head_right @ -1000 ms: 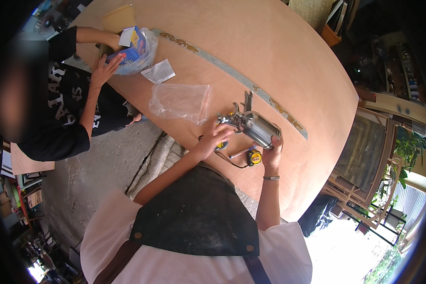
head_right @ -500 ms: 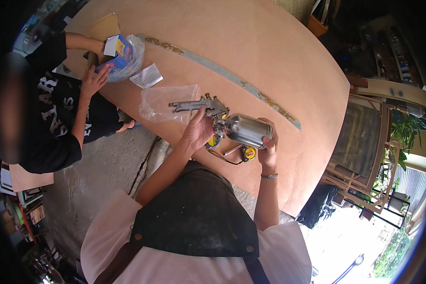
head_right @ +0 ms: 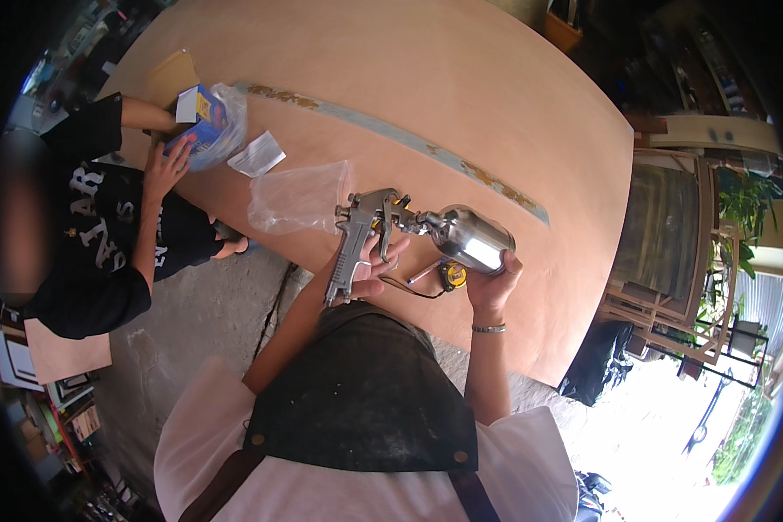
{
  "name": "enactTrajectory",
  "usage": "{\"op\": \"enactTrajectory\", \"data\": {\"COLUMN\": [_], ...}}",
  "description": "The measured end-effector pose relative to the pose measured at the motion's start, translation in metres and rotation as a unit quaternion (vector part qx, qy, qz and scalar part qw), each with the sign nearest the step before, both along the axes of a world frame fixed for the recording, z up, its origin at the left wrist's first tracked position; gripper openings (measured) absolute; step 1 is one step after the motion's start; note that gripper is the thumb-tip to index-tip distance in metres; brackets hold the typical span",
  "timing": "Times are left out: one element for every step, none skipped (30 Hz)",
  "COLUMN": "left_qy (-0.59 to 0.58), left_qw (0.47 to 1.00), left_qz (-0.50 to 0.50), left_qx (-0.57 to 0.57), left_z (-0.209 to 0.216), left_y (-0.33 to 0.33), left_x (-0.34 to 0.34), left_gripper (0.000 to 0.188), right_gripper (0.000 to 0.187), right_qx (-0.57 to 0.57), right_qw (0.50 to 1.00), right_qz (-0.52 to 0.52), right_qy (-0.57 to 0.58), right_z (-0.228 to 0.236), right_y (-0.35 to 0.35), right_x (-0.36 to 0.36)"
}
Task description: The person unpacks a spray gun from a plastic bag and assembles it by attaching the metal cup and tightening various knobs. They then pick up a white plastic bottle and pour liquid into the cup before continuing to adjust the spray gun components.
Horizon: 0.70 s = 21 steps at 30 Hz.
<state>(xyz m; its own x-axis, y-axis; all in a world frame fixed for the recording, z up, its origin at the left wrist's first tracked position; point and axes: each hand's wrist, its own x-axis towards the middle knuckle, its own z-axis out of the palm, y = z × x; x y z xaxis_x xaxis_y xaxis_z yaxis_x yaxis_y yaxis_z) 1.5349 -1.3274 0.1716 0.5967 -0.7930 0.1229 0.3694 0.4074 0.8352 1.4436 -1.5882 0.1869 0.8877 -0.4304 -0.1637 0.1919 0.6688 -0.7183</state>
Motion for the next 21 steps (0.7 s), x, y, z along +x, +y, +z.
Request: {"op": "enactTrajectory", "data": {"left_qy": [0.038,0.077,0.024,0.092,0.161,0.228,0.252,0.271,0.289,0.306,0.294,0.309,0.324,0.34,0.366,0.356,0.347,0.337,0.335,0.351,0.366], "left_qw": [0.999,0.996,1.0,0.995,0.984,0.968,0.957,0.951,0.944,0.936,0.94,0.936,0.931,0.926,0.913,0.923,0.931,0.936,0.939,0.931,0.922], "left_qz": [-0.021,-0.038,-0.016,-0.032,-0.045,-0.058,-0.039,-0.019,0.002,0.022,0.067,0.046,0.025,0.002,-0.022,-0.038,-0.054,-0.07,-0.058,-0.084,-0.109], "left_qx": [0.004,0.008,0.001,-0.03,-0.061,-0.091,-0.14,-0.15,-0.161,-0.17,-0.16,-0.162,-0.164,-0.166,-0.177,-0.14,-0.103,-0.065,-0.056,-0.057,-0.058], "left_z": [0.006,0.01,0.01,0.01,0.013,0.016,0.02,0.023,0.025,0.028,0.034,0.029,0.018,0.016,0.015,0.014,0.016,0.019,0.022,0.021,0.019], "left_y": [0.007,0.012,0.012,0.015,0.019,0.02,0.013,0.008,0.003,-0.004,-0.014,-0.016,-0.018,-0.02,-0.022,-0.022,-0.022,-0.022,-0.025,-0.024,-0.023], "left_x": [-0.003,-0.009,-0.013,-0.015,-0.015,-0.016,-0.021,-0.025,-0.029,-0.033,-0.035,-0.035,-0.034,-0.033,-0.034,-0.033,-0.032,-0.03,-0.031,-0.029,-0.025], "left_gripper": [0.086,0.087,0.085,0.08,0.075,0.071,0.066,0.069,0.072,0.076,0.079,0.079,0.079,0.079,0.076,0.075,0.074,0.073,0.07,0.068,0.066], "right_gripper": [0.071,0.071,0.068,0.066,0.063,0.065,0.066,0.067,0.069,0.071,0.073,0.074,0.076,0.078,0.079,0.081,0.082,0.083,0.084,0.085,0.093], "right_qx": [-0.006,-0.012,-0.002,0.008,0.017,0.003,-0.011,-0.024,-0.039,-0.054,-0.069,-0.088,-0.108,-0.128,-0.134,-0.14,-0.145,-0.146,-0.148,-0.148,-0.173], "right_qw": [1.0,1.0,1.0,0.999,0.998,0.999,0.999,0.999,0.999,0.998,0.998,0.996,0.994,0.991,0.99,0.989,0.988,0.987,0.986,0.985,0.98], "right_qz": [0.001,0.005,-0.014,-0.034,-0.051,-0.04,-0.028,-0.015,-0.011,-0.007,-0.001,0.011,0.023,0.033,0.04,0.047,0.054,0.067,0.08,0.093,0.095], "right_qy": [-0.009,-0.016,-0.015,-0.013,-0.012,-0.018,-0.023,-0.028,-0.021,-0.013,-0.005,-0.004,-0.003,-0.002,0.001,0.005,0.011,0.013,0.016,0.016,0.017], "right_z": [0.002,0.004,0.004,0.003,0.005,0.008,0.012,0.015,0.014,0.012,0.013,0.015,0.017,0.018,0.017,0.015,0.016,0.018,0.021,0.027,0.032], "right_y": [-0.002,-0.003,-0.005,-0.005,-0.006,-0.006,-0.008,-0.008,-0.011,-0.016,-0.018,-0.017,-0.017,-0.017,-0.019,-0.021,-0.02,-0.021,-0.022,-0.02,-0.017], "right_x": [-0.002,-0.002,-0.003,-0.003,-0.001,-0.001,-0.001,-0.001,-0.001,-0.001,0.001,0.003,0.005,0.007,0.009,0.011,0.015,0.018,0.021,0.025,0.027]}}
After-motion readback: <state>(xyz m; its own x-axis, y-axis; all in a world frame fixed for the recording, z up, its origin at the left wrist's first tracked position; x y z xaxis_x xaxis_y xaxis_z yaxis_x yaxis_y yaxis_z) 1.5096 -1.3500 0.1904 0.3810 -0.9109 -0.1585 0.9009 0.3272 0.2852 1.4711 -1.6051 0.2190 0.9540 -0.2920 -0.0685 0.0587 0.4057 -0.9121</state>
